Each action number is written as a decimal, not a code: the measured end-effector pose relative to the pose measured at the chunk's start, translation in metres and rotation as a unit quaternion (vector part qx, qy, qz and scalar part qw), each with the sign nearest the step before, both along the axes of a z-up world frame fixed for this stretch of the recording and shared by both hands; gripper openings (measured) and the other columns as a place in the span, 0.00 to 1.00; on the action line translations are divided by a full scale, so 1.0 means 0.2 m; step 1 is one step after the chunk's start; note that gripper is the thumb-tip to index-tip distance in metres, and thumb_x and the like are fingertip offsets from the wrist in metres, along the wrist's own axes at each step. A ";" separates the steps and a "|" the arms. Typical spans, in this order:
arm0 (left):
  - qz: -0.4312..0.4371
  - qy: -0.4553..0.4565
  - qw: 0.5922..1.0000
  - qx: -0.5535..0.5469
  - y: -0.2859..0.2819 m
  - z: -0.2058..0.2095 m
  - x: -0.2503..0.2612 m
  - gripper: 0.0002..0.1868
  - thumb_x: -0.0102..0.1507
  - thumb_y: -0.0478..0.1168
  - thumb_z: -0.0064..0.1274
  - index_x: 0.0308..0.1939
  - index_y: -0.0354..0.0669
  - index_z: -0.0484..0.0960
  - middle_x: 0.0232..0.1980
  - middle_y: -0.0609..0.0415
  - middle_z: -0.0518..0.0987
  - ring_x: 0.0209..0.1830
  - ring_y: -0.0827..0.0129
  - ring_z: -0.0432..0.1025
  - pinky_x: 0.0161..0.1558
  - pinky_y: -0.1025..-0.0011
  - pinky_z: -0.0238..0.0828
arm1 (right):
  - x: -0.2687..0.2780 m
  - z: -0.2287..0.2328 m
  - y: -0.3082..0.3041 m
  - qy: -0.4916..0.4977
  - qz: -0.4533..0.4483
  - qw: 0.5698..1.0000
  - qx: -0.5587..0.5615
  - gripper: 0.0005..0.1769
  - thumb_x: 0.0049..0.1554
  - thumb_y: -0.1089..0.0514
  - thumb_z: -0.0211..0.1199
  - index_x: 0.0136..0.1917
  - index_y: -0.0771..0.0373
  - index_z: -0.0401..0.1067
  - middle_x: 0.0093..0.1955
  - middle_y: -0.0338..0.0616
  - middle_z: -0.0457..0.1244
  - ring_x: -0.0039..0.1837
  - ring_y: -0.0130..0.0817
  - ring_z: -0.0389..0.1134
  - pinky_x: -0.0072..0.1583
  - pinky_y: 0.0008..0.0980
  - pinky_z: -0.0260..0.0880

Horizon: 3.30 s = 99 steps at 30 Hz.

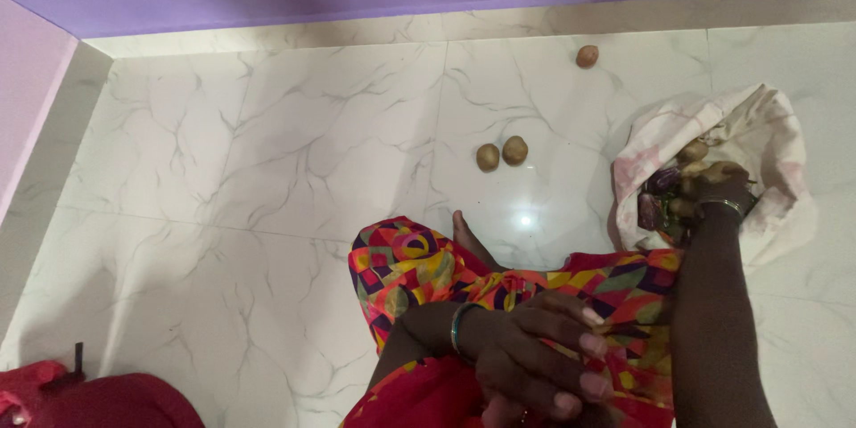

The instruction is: The person sits on the floor and peels potatoes one by one using a small knife. They place the peeled potatoes on the floor and continue peeling more from a cloth bag containing various vegetables.

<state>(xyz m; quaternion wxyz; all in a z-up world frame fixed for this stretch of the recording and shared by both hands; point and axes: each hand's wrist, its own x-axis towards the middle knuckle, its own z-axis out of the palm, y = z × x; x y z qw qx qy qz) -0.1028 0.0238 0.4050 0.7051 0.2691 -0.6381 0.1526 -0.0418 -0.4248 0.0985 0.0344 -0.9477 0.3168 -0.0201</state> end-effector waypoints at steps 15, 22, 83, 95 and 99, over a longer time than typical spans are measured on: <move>0.158 0.086 0.981 -0.067 -0.04 -0.01 -0.05 0.31 0.74 0.67 0.25 0.54 0.57 0.82 0.67 0.41 0.70 0.63 0.45 0.69 0.62 0.44 0.68 | -0.04 -0.09 0.06 -0.129 -0.090 0.978 0.140 0.33 0.59 0.46 0.74 0.68 0.64 0.65 0.67 0.55 0.63 0.66 0.45 0.68 0.64 0.43 0.71; 0.222 0.080 0.970 -0.055 -0.03 -0.01 -0.07 0.31 0.73 0.69 0.25 0.55 0.60 0.81 0.69 0.41 0.71 0.66 0.45 0.70 0.64 0.43 0.69 | 0.01 0.09 0.10 -0.465 -0.080 0.825 0.312 0.37 0.60 0.49 0.76 0.70 0.67 0.60 0.67 0.53 0.61 0.67 0.41 0.67 0.66 0.41 0.71; -0.175 0.776 0.578 0.185 -0.08 -2.05 0.64 0.39 0.69 0.55 0.54 0.76 0.44 0.54 0.68 0.40 0.67 0.65 0.50 0.70 0.66 0.54 0.72 | 0.02 -0.01 1.30 -0.303 0.297 0.838 0.343 0.15 0.56 0.70 0.68 0.55 0.57 0.81 0.58 0.46 0.69 0.60 0.38 0.72 0.56 0.35 0.77; -0.203 0.750 0.580 0.245 -0.11 -1.99 0.59 0.40 0.67 0.46 0.59 0.76 0.40 0.53 0.69 0.35 0.65 0.65 0.48 0.71 0.65 0.53 0.75 | 0.02 0.01 1.28 -0.286 0.172 0.848 0.411 0.09 0.61 0.59 0.70 0.55 0.63 0.78 0.53 0.46 0.71 0.48 0.33 0.71 0.51 0.31 0.73; -0.169 0.731 0.594 0.290 -0.13 -2.00 0.59 0.42 0.64 0.42 0.61 0.75 0.39 0.52 0.69 0.37 0.65 0.65 0.51 0.71 0.64 0.55 0.75 | 0.02 0.01 1.27 -0.292 0.180 0.841 0.418 0.13 0.62 0.59 0.68 0.60 0.62 0.78 0.53 0.48 0.71 0.50 0.32 0.72 0.52 0.31 0.73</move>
